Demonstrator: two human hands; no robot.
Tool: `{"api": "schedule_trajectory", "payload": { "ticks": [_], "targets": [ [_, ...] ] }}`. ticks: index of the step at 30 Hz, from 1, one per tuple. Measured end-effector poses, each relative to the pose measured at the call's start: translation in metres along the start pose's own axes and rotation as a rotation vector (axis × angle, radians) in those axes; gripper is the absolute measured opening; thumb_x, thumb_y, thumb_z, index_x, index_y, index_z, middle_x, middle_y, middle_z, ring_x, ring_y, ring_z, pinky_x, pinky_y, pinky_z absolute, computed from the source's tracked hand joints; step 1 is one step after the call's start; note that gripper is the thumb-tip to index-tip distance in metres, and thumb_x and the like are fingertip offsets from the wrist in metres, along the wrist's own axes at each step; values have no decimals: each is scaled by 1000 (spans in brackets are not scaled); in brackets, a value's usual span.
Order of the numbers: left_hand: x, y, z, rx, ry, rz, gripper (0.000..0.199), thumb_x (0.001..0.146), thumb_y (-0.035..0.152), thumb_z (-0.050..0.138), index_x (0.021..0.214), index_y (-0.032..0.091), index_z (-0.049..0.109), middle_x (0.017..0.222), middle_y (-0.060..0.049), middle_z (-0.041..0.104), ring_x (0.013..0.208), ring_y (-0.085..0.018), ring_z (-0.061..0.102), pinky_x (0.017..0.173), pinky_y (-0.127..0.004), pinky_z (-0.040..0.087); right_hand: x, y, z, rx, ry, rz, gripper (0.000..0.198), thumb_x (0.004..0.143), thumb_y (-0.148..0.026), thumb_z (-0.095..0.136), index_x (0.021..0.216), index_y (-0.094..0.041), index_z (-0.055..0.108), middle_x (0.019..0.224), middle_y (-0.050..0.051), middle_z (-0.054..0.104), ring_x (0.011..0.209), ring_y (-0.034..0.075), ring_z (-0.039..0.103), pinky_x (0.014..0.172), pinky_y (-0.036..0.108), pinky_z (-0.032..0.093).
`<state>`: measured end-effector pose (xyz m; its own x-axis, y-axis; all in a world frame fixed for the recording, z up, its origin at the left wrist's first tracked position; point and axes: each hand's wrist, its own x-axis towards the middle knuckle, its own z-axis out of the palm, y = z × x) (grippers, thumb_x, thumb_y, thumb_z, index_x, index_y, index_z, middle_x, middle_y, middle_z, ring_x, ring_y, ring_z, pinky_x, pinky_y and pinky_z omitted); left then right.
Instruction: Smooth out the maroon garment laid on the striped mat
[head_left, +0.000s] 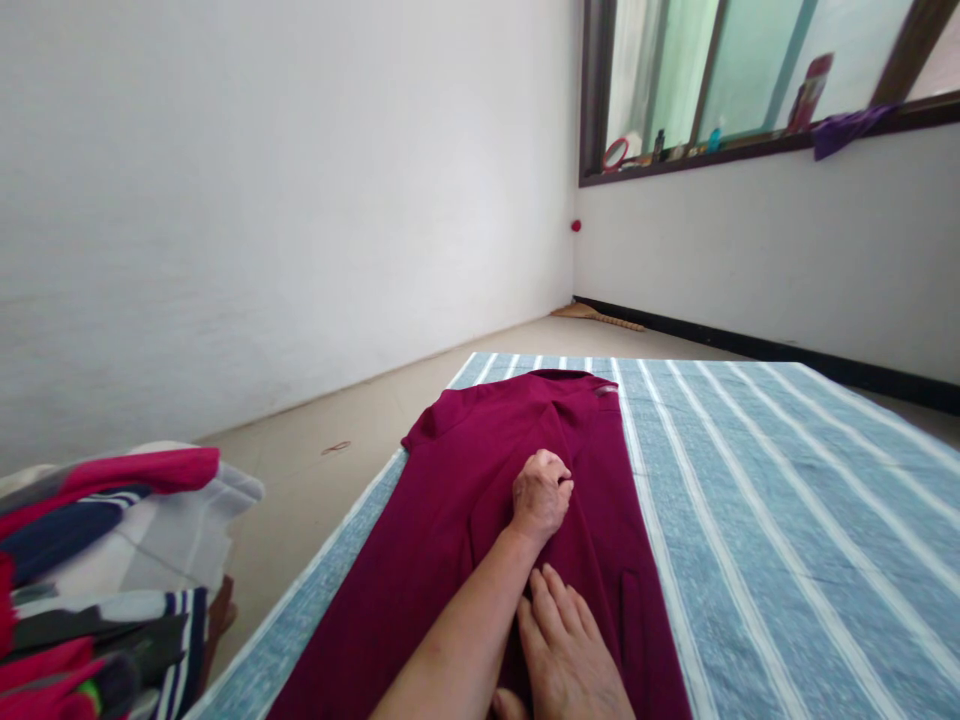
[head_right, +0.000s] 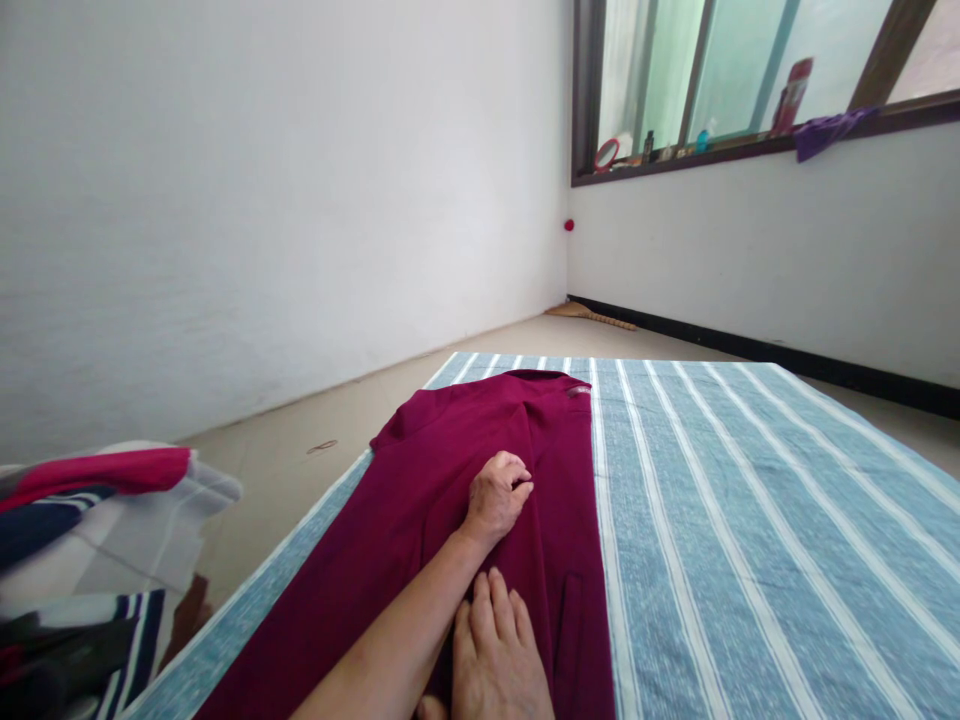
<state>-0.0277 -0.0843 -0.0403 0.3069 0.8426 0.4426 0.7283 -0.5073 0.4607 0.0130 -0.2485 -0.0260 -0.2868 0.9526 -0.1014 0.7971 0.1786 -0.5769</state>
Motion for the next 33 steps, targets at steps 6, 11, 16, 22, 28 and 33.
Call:
{"api": "schedule_trajectory", "payload": {
  "ticks": [6, 11, 16, 22, 28, 33],
  "targets": [
    [0, 5, -3, 55, -10, 84, 15, 74, 6, 60, 66, 19, 59, 80, -2, 58, 79, -18, 51, 71, -28, 42, -2, 0, 0, -9, 22, -22, 69, 77, -39, 51, 138, -11, 37, 147, 13, 23, 136, 30, 15, 111, 43, 16],
    [2, 7, -4, -20, -15, 73, 18, 76, 5, 54, 65, 20, 55, 78, -5, 58, 80, -20, 51, 76, -32, 41, -4, 0, 0, -25, 45, -31, 67, 77, -38, 51, 137, -10, 39, 146, 13, 25, 136, 30, 18, 111, 43, 18],
    [8, -2, -4, -174, 27, -48, 19, 78, 10, 52, 62, 21, 53, 74, -4, 60, 73, -17, 55, 73, -29, 42, -4, 0, 0, -28, 49, -16, 65, 78, -41, 52, 134, -9, 43, 145, 15, 27, 135, 31, 19, 110, 44, 18],
    [13, -14, -1, -402, 103, -232, 17, 81, 25, 48, 67, 18, 56, 64, 0, 60, 62, -14, 57, 66, -27, 44, -4, -1, 0, -34, 64, -25, 64, 80, -45, 52, 134, -10, 45, 145, 14, 27, 135, 31, 19, 110, 44, 18],
    [12, -13, -3, -597, 124, -365, 25, 80, 36, 47, 71, 16, 59, 60, -1, 61, 58, -14, 59, 54, -24, 43, -4, -1, -1, -25, 55, -21, 65, 80, -47, 52, 133, -10, 45, 145, 15, 28, 135, 31, 19, 110, 44, 18],
    [16, -9, -12, -741, 188, -464, 33, 79, 43, 45, 75, 14, 59, 67, -6, 65, 57, -14, 61, 46, -21, 42, -5, -1, 2, -36, 68, -28, 65, 79, -47, 53, 132, -9, 47, 144, 15, 29, 135, 32, 20, 110, 44, 19]
  ]
}}
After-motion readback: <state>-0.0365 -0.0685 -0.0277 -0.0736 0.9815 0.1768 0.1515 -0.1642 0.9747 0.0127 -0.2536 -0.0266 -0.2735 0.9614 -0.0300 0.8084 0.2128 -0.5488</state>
